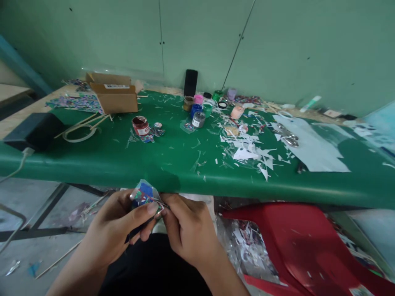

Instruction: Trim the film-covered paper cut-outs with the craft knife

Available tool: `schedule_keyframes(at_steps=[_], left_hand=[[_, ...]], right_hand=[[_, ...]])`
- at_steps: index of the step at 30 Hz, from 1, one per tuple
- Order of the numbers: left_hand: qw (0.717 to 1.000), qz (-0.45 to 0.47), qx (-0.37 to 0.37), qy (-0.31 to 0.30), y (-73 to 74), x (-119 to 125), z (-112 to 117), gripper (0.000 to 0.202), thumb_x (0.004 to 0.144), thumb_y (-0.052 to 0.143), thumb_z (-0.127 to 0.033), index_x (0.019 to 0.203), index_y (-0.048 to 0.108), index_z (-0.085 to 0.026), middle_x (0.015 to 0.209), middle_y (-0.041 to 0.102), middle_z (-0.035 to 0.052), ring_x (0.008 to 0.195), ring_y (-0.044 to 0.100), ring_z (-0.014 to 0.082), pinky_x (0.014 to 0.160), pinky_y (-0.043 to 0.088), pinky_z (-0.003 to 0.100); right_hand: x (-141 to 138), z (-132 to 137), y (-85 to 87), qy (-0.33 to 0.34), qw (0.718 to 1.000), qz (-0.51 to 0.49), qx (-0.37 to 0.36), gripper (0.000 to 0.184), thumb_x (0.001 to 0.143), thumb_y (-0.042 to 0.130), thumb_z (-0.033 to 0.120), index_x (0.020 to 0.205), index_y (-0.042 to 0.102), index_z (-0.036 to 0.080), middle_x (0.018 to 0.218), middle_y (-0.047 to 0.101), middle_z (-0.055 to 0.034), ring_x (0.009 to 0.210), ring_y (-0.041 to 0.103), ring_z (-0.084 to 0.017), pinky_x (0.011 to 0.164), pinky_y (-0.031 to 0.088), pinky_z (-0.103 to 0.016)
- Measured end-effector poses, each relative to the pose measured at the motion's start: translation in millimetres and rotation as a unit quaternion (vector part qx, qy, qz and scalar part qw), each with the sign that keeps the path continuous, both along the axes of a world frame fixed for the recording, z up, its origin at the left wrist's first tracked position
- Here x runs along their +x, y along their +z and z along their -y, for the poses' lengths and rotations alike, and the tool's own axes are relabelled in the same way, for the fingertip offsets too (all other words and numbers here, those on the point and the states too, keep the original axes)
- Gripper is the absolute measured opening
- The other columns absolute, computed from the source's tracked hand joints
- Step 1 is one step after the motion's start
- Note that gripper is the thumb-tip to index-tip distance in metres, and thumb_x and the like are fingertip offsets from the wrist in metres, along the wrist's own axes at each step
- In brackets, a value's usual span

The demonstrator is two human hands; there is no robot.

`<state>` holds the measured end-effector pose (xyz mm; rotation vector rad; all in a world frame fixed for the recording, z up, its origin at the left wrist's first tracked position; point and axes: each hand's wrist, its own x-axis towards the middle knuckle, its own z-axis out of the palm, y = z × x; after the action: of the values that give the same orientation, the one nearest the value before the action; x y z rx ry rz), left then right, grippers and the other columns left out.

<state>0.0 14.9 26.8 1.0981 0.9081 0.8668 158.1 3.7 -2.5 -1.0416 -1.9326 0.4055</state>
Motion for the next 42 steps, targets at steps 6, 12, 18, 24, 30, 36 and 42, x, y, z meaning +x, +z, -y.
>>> schedule_keyframes(at_steps=[6, 12, 18, 24, 30, 36, 42], left_hand=[[1.000, 0.007, -0.016, 0.013, 0.1, 0.6, 0.0, 0.030, 0.083, 0.064, -0.034, 0.060, 0.057, -0.017, 0.047, 0.055, -0.0032, 0.040, 0.039, 0.0044, 0.038, 0.026, 0.017], [1.000, -0.002, -0.006, 0.008, -0.9, 0.0, 1.1, 0.029, 0.086, 0.060, -0.033, 0.062, 0.057, -0.018, 0.049, 0.055, -0.0034, 0.040, 0.038, 0.0048, 0.038, 0.028, 0.018], [1.000, -0.021, -0.013, 0.009, 1.0, 1.2, 1.8, 0.027, 0.083, 0.061, -0.034, 0.063, 0.056, -0.018, 0.048, 0.053, -0.0042, 0.040, 0.037, 0.0053, 0.037, 0.027, 0.018], [0.998, -0.055, 0.003, -0.009, 5.9, 0.9, 0.7, 0.025, 0.082, 0.061, -0.034, 0.063, 0.057, -0.018, 0.046, 0.052, -0.0041, 0.038, 0.036, 0.0058, 0.037, 0.027, 0.019], [0.998, -0.060, -0.002, -0.019, 9.1, 0.8, -1.1, 0.025, 0.080, 0.061, -0.033, 0.061, 0.055, -0.018, 0.045, 0.051, -0.0041, 0.037, 0.034, 0.0061, 0.037, 0.027, 0.019], [0.999, -0.027, -0.013, -0.027, 3.9, 3.4, -0.1, 0.025, 0.082, 0.061, -0.034, 0.062, 0.056, -0.018, 0.046, 0.052, -0.0047, 0.037, 0.035, 0.0055, 0.037, 0.027, 0.018], [0.999, -0.012, 0.004, 0.034, -2.2, 2.9, -1.7, 0.032, 0.086, 0.059, -0.036, 0.060, 0.055, -0.018, 0.047, 0.052, -0.0045, 0.040, 0.037, 0.0049, 0.038, 0.028, 0.016]], right_hand=[[-1.4, 3.0, 1.0, -0.012, 1.000, -0.012, -0.009, 0.021, 0.095, 0.043, 0.017, 0.106, 0.060, 0.023, 0.079, 0.072, -0.0001, 0.066, 0.068, -0.014, 0.061, 0.050, -0.023], [-0.8, 5.1, 1.4, -0.013, 1.000, -0.011, -0.018, 0.022, 0.095, 0.043, 0.016, 0.106, 0.059, 0.024, 0.077, 0.070, 0.0013, 0.065, 0.067, -0.013, 0.060, 0.049, -0.023], [3.0, 5.3, 1.2, -0.018, 1.000, 0.015, -0.009, 0.018, 0.095, 0.043, 0.017, 0.097, 0.060, 0.021, 0.070, 0.068, 0.0004, 0.059, 0.064, -0.014, 0.057, 0.047, -0.024], [2.0, 4.7, 0.4, -0.018, 0.999, 0.033, 0.014, 0.020, 0.094, 0.042, 0.013, 0.101, 0.059, 0.021, 0.069, 0.067, 0.0008, 0.055, 0.062, -0.013, 0.054, 0.045, -0.024], [0.4, 5.2, -2.9, -0.016, 0.999, 0.030, 0.002, 0.019, 0.092, 0.042, 0.013, 0.094, 0.059, 0.022, 0.066, 0.065, 0.0011, 0.051, 0.059, -0.012, 0.051, 0.044, -0.023], [-1.8, 3.8, -5.6, -0.042, 0.998, 0.029, 0.029, 0.021, 0.091, 0.041, 0.012, 0.099, 0.058, 0.022, 0.069, 0.068, 0.0007, 0.055, 0.063, -0.013, 0.053, 0.047, -0.023], [-4.6, 7.3, -5.0, -0.074, 0.997, -0.017, 0.013, 0.021, 0.095, 0.043, 0.015, 0.105, 0.059, 0.024, 0.081, 0.073, -0.0010, 0.066, 0.069, -0.014, 0.060, 0.053, -0.023]])
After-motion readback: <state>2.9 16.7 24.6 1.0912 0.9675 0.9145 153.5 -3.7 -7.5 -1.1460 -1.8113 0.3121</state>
